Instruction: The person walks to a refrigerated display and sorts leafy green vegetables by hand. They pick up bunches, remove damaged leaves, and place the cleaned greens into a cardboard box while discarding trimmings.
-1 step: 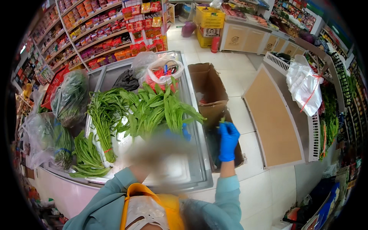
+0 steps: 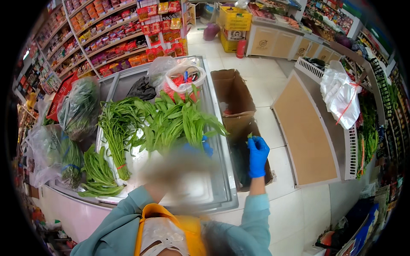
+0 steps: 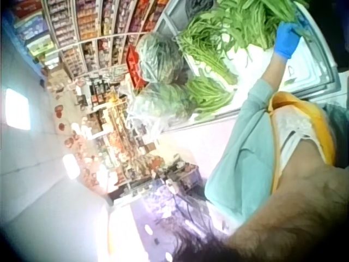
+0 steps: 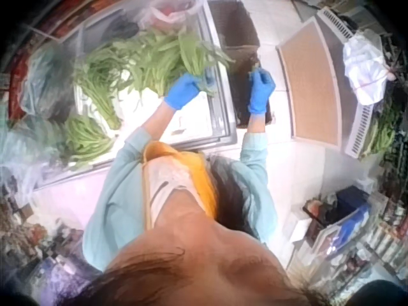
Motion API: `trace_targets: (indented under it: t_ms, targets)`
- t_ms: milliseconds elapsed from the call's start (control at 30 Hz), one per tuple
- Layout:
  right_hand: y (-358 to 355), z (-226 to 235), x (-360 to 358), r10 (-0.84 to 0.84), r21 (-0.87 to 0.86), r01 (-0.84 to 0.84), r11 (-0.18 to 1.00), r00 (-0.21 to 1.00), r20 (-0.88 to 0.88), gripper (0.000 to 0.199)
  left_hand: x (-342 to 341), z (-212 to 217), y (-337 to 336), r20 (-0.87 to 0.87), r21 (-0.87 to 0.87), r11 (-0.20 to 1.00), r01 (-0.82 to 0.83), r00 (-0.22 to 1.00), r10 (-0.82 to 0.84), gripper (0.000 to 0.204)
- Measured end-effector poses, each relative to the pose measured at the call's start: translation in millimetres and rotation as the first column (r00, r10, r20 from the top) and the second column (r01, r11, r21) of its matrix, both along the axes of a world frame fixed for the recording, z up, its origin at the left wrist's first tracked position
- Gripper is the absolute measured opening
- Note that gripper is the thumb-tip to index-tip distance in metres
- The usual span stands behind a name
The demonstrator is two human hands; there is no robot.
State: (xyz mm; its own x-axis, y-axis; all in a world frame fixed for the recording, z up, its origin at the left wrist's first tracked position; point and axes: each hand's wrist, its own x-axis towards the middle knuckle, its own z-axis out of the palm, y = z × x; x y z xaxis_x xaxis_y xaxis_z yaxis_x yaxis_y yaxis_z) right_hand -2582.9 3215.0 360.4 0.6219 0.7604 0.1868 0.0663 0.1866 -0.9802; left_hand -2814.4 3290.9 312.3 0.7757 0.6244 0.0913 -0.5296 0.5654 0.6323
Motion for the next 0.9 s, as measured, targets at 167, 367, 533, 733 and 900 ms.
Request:
trace_targets:
  t_ms: [167, 367, 533, 733, 900]
  targets:
    - [-12, -61, -4, 0.408, -0.383, -0.33, 0.863, 0.902, 0.142, 0.054, -25, 59, -10, 0.014, -0.28, 0.957, -0.075, 0.997, 0.082, 0.068]
    - [9, -2, -162, 0.79, -0.297, -0.732, 0.613, 0.564, 0.241, 0.032, -110, 73, -19, 0.04, -0.021, 0.983, -0.183, 0.982, 0.184, 0.066]
    - [35, 15, -249, 0.512, -0.31, -0.583, 0.751, 0.218, 0.831, 0.021, -232, 98, -29, -0.194, 0.169, 0.763, -0.624, 0.738, 0.646, 0.05]
    - [52, -1, -343, 0.298, -0.177, -0.669, 0.722, 0.069, 0.952, 0.031, -341, 103, -45, -0.335, 0.513, 0.594, -0.619, 0.493, 0.803, 0.05]
    - [42, -13, -367, 0.413, -0.244, -0.76, 0.602, 0.035, 0.91, 0.05, -388, 100, -42, -0.402, 0.501, 0.714, -0.489, 0.599, 0.692, 0.058]
